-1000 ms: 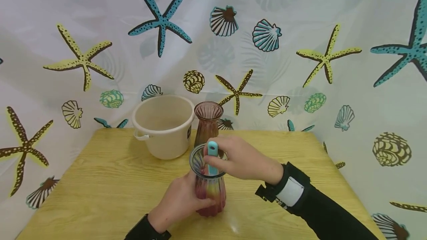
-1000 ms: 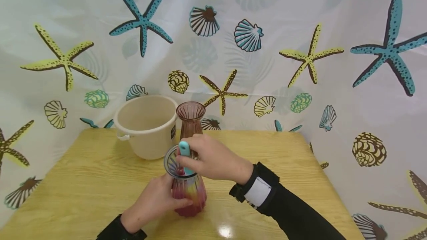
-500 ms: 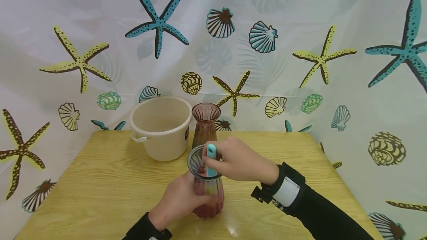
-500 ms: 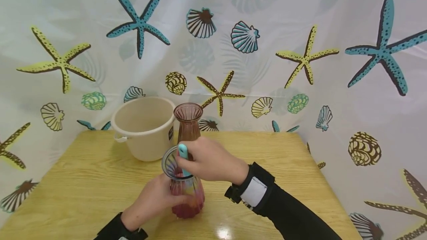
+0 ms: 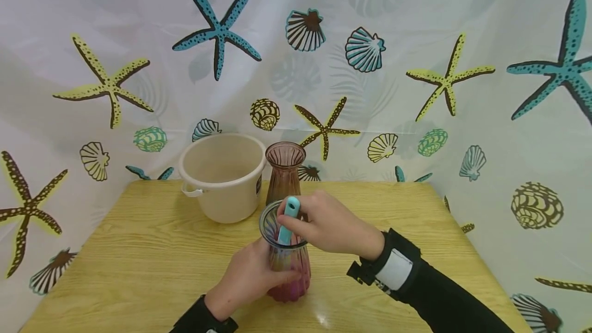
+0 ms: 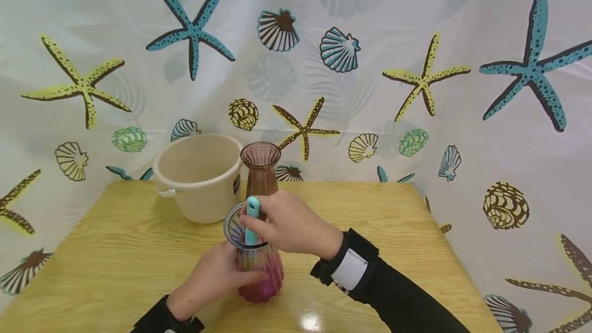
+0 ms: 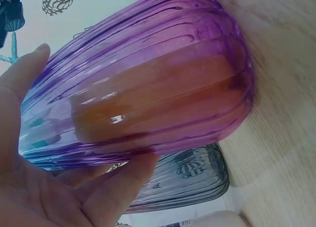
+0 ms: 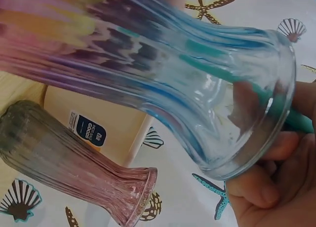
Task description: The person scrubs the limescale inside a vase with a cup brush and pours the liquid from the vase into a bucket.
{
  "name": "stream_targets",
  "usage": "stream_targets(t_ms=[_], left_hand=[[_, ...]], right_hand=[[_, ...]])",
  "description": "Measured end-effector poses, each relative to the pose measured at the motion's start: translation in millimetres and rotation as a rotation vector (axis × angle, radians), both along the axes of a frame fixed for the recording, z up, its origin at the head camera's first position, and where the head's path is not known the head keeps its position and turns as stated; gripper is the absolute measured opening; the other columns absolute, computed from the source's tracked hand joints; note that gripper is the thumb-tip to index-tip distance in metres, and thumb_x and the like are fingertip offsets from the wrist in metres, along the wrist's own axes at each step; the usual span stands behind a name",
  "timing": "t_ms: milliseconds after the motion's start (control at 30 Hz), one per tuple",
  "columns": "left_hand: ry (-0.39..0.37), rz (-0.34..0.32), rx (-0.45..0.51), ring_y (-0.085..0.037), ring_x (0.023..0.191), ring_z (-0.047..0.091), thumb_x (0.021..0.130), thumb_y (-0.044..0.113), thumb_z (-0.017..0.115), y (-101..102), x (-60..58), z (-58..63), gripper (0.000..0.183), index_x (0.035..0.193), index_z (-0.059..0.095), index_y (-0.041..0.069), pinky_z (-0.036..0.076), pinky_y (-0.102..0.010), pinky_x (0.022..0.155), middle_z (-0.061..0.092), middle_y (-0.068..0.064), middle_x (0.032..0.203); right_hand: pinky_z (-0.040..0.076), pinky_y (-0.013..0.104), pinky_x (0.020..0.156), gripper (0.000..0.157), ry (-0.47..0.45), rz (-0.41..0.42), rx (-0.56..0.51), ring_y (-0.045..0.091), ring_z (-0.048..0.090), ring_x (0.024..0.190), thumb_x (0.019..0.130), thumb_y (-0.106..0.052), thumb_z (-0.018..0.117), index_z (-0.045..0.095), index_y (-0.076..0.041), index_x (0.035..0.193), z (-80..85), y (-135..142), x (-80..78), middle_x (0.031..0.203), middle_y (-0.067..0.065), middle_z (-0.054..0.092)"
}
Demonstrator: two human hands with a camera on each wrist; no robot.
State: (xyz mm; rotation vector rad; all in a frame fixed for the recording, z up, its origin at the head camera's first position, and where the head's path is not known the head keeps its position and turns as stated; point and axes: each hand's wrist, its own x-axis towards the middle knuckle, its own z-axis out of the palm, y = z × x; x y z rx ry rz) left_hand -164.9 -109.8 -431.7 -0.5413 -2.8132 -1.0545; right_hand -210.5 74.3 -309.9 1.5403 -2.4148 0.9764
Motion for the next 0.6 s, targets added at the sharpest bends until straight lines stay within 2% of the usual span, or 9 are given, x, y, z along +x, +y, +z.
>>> stream_targets(t_ms=[167,333,467,600], left_hand=[[0.010,0.003,0.000,-0.010,0.101,0.056,0.070,0.067,0.069,-0.3,1.5,-0.3,0.083,0.135,0.038,0.025,0.052,-0.039,0.078,0.062,0.006,0.114],[0.002,0.001,-0.004,-0.010,0.100,0.056,0.070,0.069,0.068,-0.8,1.4,-1.1,0.082,0.133,0.039,0.024,0.052,-0.038,0.077,0.062,0.006,0.113],[-0.006,-0.001,-0.009,-0.010,0.099,0.056,0.070,0.069,0.067,-1.7,1.3,-1.5,0.083,0.134,0.039,0.024,0.052,-0.038,0.076,0.061,0.006,0.113],[-0.002,-0.006,-0.014,-0.009,0.098,0.056,0.071,0.069,0.067,-2.6,1.5,-1.3,0.085,0.136,0.038,0.023,0.052,-0.037,0.075,0.061,0.005,0.113]], right_hand=[[0.035,0.019,0.041,0.019,0.104,-0.038,0.002,-0.001,0.038,0.044,0.098,-0.023,0.053,0.060,-0.017,0.081,-2.4,-3.3,-0.4,0.057,-0.009,0.048],[0.027,0.018,0.039,0.029,0.191,-0.096,0.028,0.001,0.032,0.041,0.096,-0.022,0.052,0.048,-0.019,0.068,-1.3,-6.1,-2.8,0.051,-0.009,0.038],[0.023,0.018,0.041,0.037,0.221,-0.131,0.049,0.003,0.029,0.041,0.096,-0.021,0.050,0.040,-0.017,0.061,-0.3,-6.6,-5.3,0.050,-0.008,0.031],[0.023,0.019,0.042,0.039,0.207,-0.143,0.069,0.005,0.029,0.042,0.096,-0.021,0.049,0.036,-0.017,0.060,0.5,-6.2,-7.1,0.052,-0.006,0.030]])
